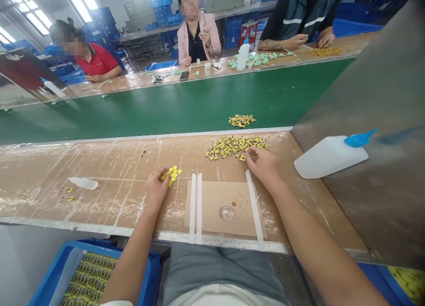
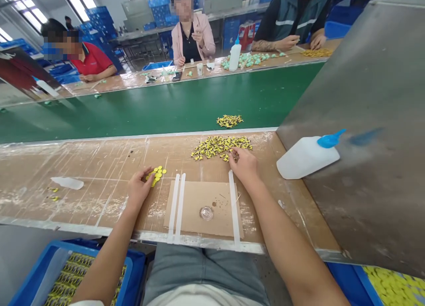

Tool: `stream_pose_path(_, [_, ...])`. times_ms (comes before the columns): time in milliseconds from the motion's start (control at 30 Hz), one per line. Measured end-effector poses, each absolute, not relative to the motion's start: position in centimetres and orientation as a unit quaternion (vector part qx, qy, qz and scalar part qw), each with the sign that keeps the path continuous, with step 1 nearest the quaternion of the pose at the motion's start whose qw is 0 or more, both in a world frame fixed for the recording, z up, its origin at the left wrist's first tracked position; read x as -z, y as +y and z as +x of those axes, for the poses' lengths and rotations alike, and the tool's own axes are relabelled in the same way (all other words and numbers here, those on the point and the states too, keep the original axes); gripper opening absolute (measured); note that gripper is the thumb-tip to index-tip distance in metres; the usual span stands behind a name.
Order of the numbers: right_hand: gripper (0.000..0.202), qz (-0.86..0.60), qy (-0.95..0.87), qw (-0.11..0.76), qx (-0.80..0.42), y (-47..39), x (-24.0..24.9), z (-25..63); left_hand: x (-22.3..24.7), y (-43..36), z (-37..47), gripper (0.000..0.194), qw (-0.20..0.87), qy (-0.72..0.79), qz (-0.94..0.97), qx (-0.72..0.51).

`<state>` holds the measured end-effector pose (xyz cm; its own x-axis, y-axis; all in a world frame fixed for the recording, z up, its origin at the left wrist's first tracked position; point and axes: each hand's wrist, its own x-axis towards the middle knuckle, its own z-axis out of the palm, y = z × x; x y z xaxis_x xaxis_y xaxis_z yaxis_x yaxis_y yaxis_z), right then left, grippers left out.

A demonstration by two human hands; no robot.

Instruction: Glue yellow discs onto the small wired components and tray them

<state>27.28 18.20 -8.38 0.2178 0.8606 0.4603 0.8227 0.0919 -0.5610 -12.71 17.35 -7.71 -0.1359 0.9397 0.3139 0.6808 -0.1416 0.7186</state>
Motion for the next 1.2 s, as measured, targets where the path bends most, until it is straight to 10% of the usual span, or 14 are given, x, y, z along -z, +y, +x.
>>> stream_pose_path(567, [0.04, -0.666, -0.623, 0.41, -0.031, 20.4, 6.9, 27.5, 4.6, 21.4, -8.1, 0.035, 0.259, 0.552, 0.519, -0.599])
stream_pose_path(1200, [0.08, -0.65, -0.709, 0.198, -0.19, 42.6, 5.9, 31.3, 8.8, 22.3, -0.3, 0.021, 0.284, 0.409, 0.651, -0.573])
